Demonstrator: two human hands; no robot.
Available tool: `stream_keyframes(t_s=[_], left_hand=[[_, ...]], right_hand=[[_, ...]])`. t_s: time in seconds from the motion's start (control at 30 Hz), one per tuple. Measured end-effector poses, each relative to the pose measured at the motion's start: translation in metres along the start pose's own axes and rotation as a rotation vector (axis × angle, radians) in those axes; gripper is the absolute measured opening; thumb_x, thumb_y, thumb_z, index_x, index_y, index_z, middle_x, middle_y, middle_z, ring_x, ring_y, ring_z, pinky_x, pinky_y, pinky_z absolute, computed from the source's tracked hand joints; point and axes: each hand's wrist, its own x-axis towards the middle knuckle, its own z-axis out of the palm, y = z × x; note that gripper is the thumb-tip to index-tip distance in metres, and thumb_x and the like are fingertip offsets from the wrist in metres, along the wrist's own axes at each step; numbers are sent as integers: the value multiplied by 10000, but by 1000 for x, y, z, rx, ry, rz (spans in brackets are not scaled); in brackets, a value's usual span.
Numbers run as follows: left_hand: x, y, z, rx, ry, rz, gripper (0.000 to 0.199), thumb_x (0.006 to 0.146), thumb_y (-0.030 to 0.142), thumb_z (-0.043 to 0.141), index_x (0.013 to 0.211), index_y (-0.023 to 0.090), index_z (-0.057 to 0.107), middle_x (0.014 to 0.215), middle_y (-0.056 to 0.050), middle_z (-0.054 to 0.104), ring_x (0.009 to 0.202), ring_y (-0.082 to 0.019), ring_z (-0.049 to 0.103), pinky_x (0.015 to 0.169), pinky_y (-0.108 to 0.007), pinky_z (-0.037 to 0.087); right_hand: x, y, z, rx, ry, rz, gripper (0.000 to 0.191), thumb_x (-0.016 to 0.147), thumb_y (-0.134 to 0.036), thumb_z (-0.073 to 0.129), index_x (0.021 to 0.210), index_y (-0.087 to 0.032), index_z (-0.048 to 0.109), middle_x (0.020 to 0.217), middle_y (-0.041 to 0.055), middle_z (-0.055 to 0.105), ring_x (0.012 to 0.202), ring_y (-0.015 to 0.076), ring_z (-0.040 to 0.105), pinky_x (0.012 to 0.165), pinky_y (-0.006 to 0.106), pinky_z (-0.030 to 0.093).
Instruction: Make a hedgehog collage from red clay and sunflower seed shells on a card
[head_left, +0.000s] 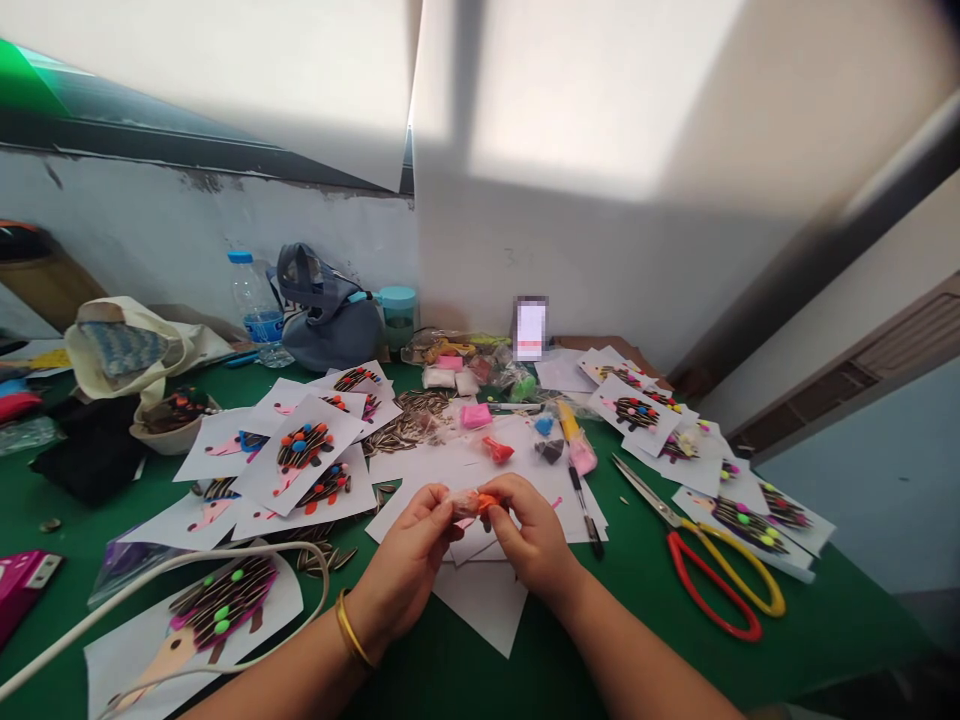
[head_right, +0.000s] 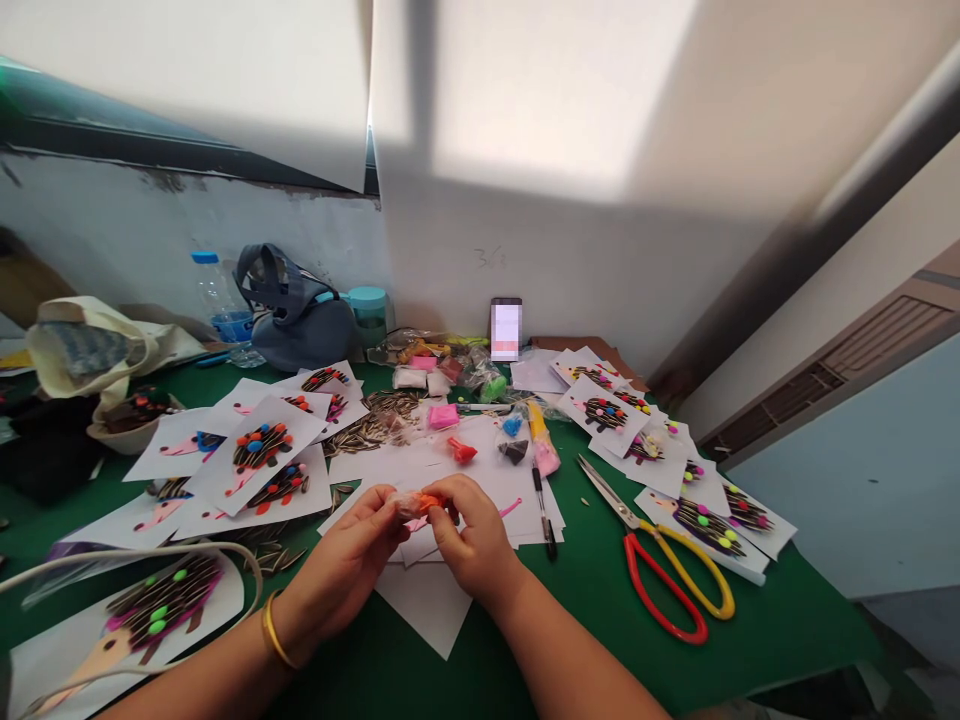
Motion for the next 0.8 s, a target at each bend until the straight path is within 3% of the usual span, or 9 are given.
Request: stream_keyframes(t_s=[0.27, 0.43, 0.57, 0.67, 0.8], left_hand=[[1, 2, 1, 62, 22, 52, 167, 832, 327, 683, 830, 217, 557, 870, 11, 633, 839, -142, 555, 799, -277, 392], [-1, -1, -1, 211, -5, 73, 188, 855, 372, 647, 811, 220, 546, 772, 25, 570, 749, -132, 494, 731, -257, 367], [-1, 1, 2, 261, 28, 155, 173, 829, 354, 681, 808, 217, 578, 780, 20, 567, 746, -137, 486, 720, -253, 370], [0, 2, 1, 287, 62, 180, 162, 826, 357, 682, 814, 214, 606, 783, 5, 591, 748, -148, 500, 714, -260, 377], [1, 0, -1, 232, 47, 117, 173, 863, 389, 628, 893, 218, 627, 788, 7, 587, 760, -143, 509, 741, -271, 393]], right_hand=[[-1, 4, 2, 133, 1, 73, 154, 936, -253, 483, 1017, -226, 612, 915, 47, 602, 830, 185, 569, 744, 333, 479], [-2, 6, 3, 86, 21, 51, 223, 823, -369, 677, 955, -218, 580, 896, 27, 548, 780, 172, 524, 703, 310, 467], [-1, 6, 4, 85, 23, 124, 176, 843, -355, 673, 907, -215, 589, 837, 12, 558, 731, 152, 516, 670, 287, 458], [0, 6, 5, 178, -11, 185, 184, 852, -369, 663, 931, -208, 622, 852, 27, 601, 743, 159, 561, 671, 294, 474], [-1, 9, 5, 385, -22, 280, 259, 853, -408, 658, 1008, -207, 602, 824, 27, 636, 735, 172, 624, 685, 323, 510]])
